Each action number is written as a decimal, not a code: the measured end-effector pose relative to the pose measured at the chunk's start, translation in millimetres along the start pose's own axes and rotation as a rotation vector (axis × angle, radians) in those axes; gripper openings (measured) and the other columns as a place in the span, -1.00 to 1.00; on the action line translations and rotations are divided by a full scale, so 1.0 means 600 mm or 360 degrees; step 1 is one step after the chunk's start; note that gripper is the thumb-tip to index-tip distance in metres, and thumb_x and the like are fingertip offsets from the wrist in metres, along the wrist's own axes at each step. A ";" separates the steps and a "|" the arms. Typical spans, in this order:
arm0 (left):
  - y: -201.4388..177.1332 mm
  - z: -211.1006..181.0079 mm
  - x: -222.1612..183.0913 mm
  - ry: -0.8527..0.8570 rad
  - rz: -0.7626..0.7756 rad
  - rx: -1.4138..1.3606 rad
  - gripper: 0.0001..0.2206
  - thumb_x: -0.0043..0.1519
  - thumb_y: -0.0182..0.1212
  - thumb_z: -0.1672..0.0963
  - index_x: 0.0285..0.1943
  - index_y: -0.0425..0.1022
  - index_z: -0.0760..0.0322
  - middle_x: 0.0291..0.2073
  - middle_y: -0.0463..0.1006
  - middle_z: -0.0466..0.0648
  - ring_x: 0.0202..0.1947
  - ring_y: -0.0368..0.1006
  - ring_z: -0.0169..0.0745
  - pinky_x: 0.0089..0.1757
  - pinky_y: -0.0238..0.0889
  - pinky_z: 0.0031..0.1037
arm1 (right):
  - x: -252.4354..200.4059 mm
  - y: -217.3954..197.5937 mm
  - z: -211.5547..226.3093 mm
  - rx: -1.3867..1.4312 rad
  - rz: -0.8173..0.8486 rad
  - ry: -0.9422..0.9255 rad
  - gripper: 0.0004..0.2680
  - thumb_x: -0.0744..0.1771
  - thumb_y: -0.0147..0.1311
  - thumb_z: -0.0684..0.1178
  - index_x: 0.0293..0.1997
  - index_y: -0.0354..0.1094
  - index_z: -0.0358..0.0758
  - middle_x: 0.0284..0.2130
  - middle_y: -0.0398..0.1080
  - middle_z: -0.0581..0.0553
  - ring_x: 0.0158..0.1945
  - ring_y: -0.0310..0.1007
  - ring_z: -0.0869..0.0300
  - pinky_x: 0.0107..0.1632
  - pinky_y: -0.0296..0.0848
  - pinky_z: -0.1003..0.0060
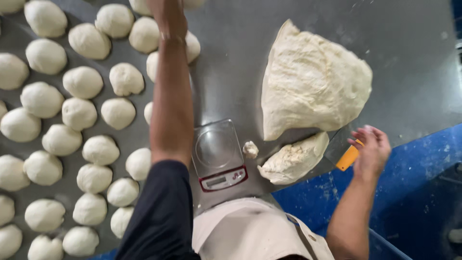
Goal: The person uses a scraper to cut pieces of dough from a large mass, weighs them on a digital scale, and rolls them by hand into small spheres on a metal table.
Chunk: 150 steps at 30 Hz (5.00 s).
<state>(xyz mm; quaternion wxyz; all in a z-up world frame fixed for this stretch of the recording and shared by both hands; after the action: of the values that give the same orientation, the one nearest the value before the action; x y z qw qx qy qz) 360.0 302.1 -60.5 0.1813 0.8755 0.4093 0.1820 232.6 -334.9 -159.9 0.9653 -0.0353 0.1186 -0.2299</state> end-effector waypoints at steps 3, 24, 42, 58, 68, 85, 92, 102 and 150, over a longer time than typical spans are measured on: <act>-0.075 0.024 -0.142 0.0117 0.0191 0.0923 -0.72 0.15 0.36 0.13 -0.02 0.55 0.39 -0.16 0.53 0.10 -0.12 0.45 0.00 -0.09 0.37 -0.25 | 0.054 -0.131 -0.116 -0.0287 -0.0234 0.0074 -0.85 0.41 0.20 -0.07 0.00 0.36 -0.29 -0.31 0.40 -0.09 -0.30 0.46 0.24 -0.29 0.54 0.33; -0.143 0.112 -0.726 -0.0414 0.1072 0.1502 -0.75 0.41 0.15 0.12 0.22 0.40 0.32 0.02 0.45 0.12 -0.03 0.44 0.04 -0.03 0.37 -0.28 | 0.002 -0.276 -0.232 0.0265 -0.0288 0.0045 -0.73 0.36 0.11 -0.25 0.19 0.26 -0.44 -0.07 0.49 -0.22 -0.07 0.62 0.05 0.00 0.67 0.17; -0.170 0.194 -0.789 -0.0735 0.0813 0.1244 -0.77 0.33 0.27 0.07 -0.13 0.41 0.33 -0.41 0.58 0.24 -0.28 0.54 0.35 -0.36 0.38 -0.08 | -0.359 0.169 -0.102 -0.1783 0.0839 -0.0843 -0.61 0.32 0.03 -0.24 0.27 0.01 -0.58 -0.26 0.43 -0.58 -0.30 0.48 -0.40 -0.25 0.45 -0.19; -0.242 -0.090 -0.557 -0.0137 0.0714 0.1168 -0.80 0.35 0.36 0.10 0.03 0.49 0.25 -0.20 0.54 -0.03 -0.10 0.44 -0.25 -0.08 0.35 -0.34 | -0.368 0.055 -0.167 -0.1674 0.0985 -0.0424 -0.64 0.32 0.22 -0.15 0.11 0.04 -0.39 -0.40 0.45 -0.55 -0.29 0.45 -0.44 -0.29 0.42 -0.22; -0.216 0.030 -0.549 0.0510 0.1533 0.2272 -0.19 0.23 0.33 -0.22 0.53 0.12 0.17 0.48 0.07 0.18 0.51 -0.08 0.22 0.37 -0.45 0.25 | -0.340 0.043 -0.106 -0.1518 0.0948 -0.0451 -0.65 0.29 0.30 -0.12 0.08 0.18 -0.34 -0.35 0.48 -0.47 -0.21 0.52 -0.37 -0.23 0.48 -0.07; -0.083 0.210 -0.822 -0.0128 0.1571 0.1329 -0.74 0.24 0.26 0.19 0.12 0.47 0.22 -0.03 0.49 0.08 -0.14 0.53 0.18 -0.14 0.41 -0.13 | -0.266 -0.008 -0.075 -0.1590 0.0624 -0.0854 -0.62 0.38 0.26 -0.21 0.23 0.06 -0.44 -0.25 0.46 -0.55 -0.14 0.49 -0.44 -0.15 0.42 -0.16; -0.205 0.079 -0.814 -0.0393 0.1142 0.1075 -0.75 0.15 0.27 0.28 0.01 0.59 0.28 -0.19 0.59 0.00 -0.28 0.57 0.00 -0.19 0.46 -0.30 | -0.243 0.033 -0.065 -0.1602 0.0731 -0.0971 -0.64 0.38 0.27 -0.23 0.20 0.07 -0.41 -0.28 0.45 -0.54 -0.15 0.47 -0.47 -0.14 0.40 -0.18; -0.237 0.025 -0.795 -0.0188 0.0804 0.1141 -0.78 0.14 0.32 0.32 -0.07 0.61 0.32 -0.20 0.61 0.02 -0.29 0.57 -0.09 -0.24 0.46 -0.40 | -0.383 0.090 0.070 -0.1518 0.1013 -0.0933 -0.69 0.46 0.18 -0.19 0.27 0.06 -0.42 -0.19 0.50 -0.46 -0.16 0.62 -0.25 -0.18 0.57 0.02; -0.309 -0.105 -0.783 -0.0299 0.1199 0.1485 -0.85 0.33 0.22 0.15 -0.05 0.55 0.40 -0.09 0.57 0.17 -0.04 0.51 0.15 0.02 0.40 -0.22 | -0.298 0.010 -0.092 -0.1506 0.0634 -0.0710 -0.66 0.37 0.29 -0.15 0.10 0.09 -0.38 -0.26 0.47 -0.52 -0.16 0.49 -0.43 -0.08 0.41 -0.17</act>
<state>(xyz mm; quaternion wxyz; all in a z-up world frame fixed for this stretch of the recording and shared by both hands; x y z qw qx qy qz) -71.4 55.9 -172.4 -0.2631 0.9596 0.0901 -0.0430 66.7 -249.6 -175.9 0.8707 -0.4895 0.0061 0.0482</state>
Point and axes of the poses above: each hand's wrist, its own x-axis towards the middle knuckle, its own y-axis out of the palm, z = x × y, the point moved 8 cm from there along x, towards the middle knuckle
